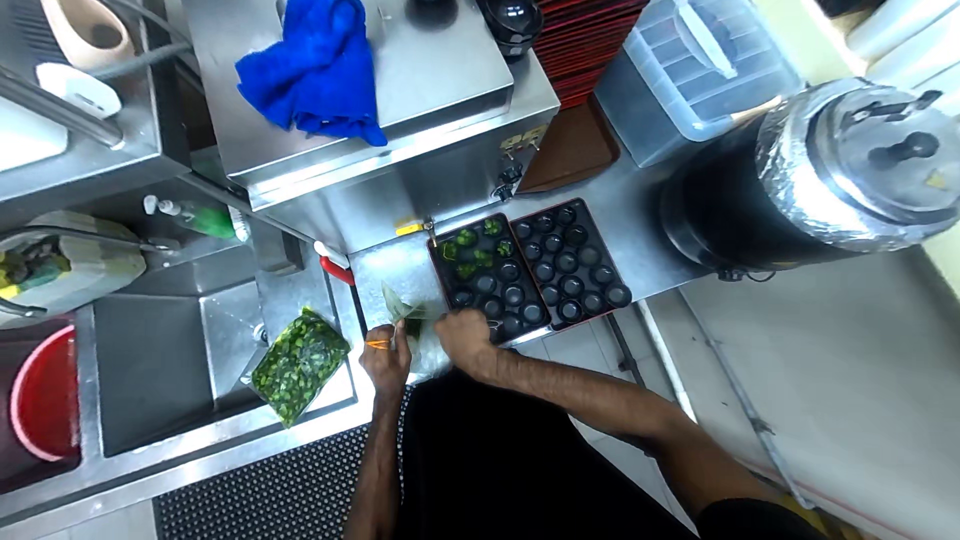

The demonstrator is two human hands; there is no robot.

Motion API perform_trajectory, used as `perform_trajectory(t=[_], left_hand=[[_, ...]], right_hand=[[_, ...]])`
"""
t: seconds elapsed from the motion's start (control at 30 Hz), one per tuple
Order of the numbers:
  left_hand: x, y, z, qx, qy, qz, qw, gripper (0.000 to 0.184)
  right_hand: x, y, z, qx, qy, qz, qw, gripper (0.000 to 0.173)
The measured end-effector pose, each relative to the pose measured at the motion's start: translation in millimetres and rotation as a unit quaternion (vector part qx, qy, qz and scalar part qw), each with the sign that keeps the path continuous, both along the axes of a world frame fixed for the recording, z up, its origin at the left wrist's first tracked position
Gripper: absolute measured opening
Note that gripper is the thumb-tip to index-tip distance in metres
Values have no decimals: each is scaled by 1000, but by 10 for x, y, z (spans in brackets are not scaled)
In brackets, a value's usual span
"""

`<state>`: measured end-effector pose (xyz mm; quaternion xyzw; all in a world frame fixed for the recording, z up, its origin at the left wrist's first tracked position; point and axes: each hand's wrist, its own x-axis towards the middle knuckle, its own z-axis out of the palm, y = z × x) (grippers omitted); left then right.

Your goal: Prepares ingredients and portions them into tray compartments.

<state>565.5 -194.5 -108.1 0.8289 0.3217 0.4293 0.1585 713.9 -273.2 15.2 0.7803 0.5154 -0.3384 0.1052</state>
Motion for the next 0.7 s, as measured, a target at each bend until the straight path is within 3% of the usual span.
perform_trajectory(t=[0.3,0.7], left_hand=[[69,42,-7,-63,49,83,993,24],[73,74,32,-149,52,96,983,28]], right_hand=[[166,-164,263,-16,27,-35,999,26],[489,-761,66,44,88,-151,984,33]])
